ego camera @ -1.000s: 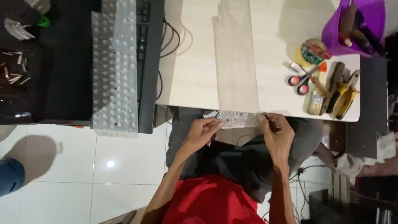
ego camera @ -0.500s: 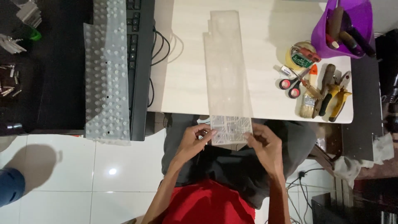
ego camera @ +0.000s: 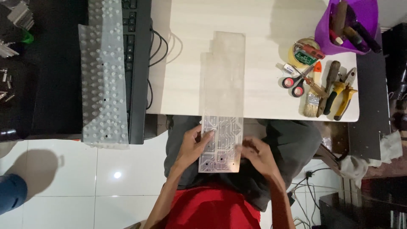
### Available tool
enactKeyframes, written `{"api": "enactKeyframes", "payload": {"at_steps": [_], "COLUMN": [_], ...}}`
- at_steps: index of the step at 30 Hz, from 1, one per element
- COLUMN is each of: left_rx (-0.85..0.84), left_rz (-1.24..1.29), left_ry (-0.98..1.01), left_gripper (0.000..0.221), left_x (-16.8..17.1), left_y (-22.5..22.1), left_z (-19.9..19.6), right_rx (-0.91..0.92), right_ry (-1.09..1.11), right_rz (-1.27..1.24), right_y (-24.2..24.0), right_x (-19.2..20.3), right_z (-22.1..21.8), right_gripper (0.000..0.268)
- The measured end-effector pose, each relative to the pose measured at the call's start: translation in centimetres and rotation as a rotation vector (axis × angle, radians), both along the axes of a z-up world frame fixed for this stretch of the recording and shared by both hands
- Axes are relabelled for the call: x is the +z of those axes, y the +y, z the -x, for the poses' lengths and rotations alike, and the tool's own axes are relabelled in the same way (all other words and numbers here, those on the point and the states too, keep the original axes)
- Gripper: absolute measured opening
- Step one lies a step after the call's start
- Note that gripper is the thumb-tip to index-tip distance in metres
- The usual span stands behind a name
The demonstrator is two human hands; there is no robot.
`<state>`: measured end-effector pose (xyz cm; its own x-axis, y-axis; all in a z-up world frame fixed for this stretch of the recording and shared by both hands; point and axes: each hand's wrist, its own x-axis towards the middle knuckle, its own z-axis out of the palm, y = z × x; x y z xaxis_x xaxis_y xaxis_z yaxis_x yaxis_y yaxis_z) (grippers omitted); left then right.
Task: Unfolding, smoothing, and inspecting a clear plastic keyboard membrane using a small cleaning block.
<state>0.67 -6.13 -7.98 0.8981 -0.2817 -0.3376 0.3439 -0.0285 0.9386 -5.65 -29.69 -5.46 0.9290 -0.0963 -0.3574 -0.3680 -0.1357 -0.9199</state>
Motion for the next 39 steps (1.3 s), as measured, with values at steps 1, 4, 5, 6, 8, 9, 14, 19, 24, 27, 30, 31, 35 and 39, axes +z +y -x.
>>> {"api": "enactKeyframes", "payload": {"at_steps": [1, 4, 5, 6, 8, 9, 14, 19, 24, 27, 30, 31, 35, 39], "left_rx": [-0.003, -0.040, -0.058, -0.075, -0.089, -0.107, -0.143, -0.087, -0.002, -0.040, -0.025, -0.028, 0.056, 0.185], "left_rz": [0.000, -0.014, -0.023, -0.032, -0.052, -0.076, 0.064, 0.183, 0.149, 0.079, 0.088, 0.088, 0.105, 0.050], "left_ry": [0.003, -0.044, -0.069, -0.095, -0.104, -0.112, 0.001, 0.034, 0.030, -0.003, -0.017, -0.017, -0.014, -0.110], "left_gripper": [0.033, 0.032, 0.032, 0.032, 0.033, 0.034, 0.044, 0.053, 0.052, 0.052, 0.047, 0.047, 0.045, 0.050], "left_x": [1.3, 4.1, 4.2, 4.4, 4.3, 4.2, 5.6, 3.5, 1.1, -0.8, -2.8, -1.2, 3.5, 6.5], "left_y": [0.2, 0.7, 1.0, 1.3, 1.9, 2.3, 3.6, 3.8, 1.5, 1.3, 0.2, -0.3, -1.7, -3.1], "left_z": [-0.1, 0.0, 0.2, 0.4, 0.6, 0.8, 1.0, 0.1, -1.4, -1.0, 0.3, 0.2, 0.6, 0.5], "right_rx": [-0.003, -0.090, -0.114, -0.136, -0.131, -0.129, -0.137, -0.131, -0.133, -0.117, -0.099, -0.102, -0.031, -0.002], "right_ry": [0.003, -0.039, -0.061, -0.082, -0.095, -0.107, -0.042, 0.032, -0.023, -0.094, -0.132, -0.131, -0.088, -0.032], "right_rz": [0.000, 0.033, 0.046, 0.058, 0.095, 0.127, 0.153, 0.126, 0.207, 0.352, 0.464, 0.465, 0.498, 0.498], "right_y": [0.3, 1.2, 1.6, 1.9, 1.7, 1.7, 3.6, 3.4, 3.8, 3.4, 3.2, 3.0, 3.1, 4.3], "right_x": [0.2, 0.8, 1.1, 1.4, 0.6, 0.1, 4.1, 2.0, 2.8, 3.6, 4.4, 4.0, 4.0, 8.8], "right_z": [-0.6, -2.2, -2.7, -3.3, -3.7, -3.9, -4.5, -4.0, -3.5, -3.8, -3.8, -3.7, -2.3, -1.6], "right_gripper": [0.026, 0.025, 0.024, 0.024, 0.024, 0.024, 0.025, 0.027, 0.023, 0.026, 0.022, 0.022, 0.032, 0.048]}}
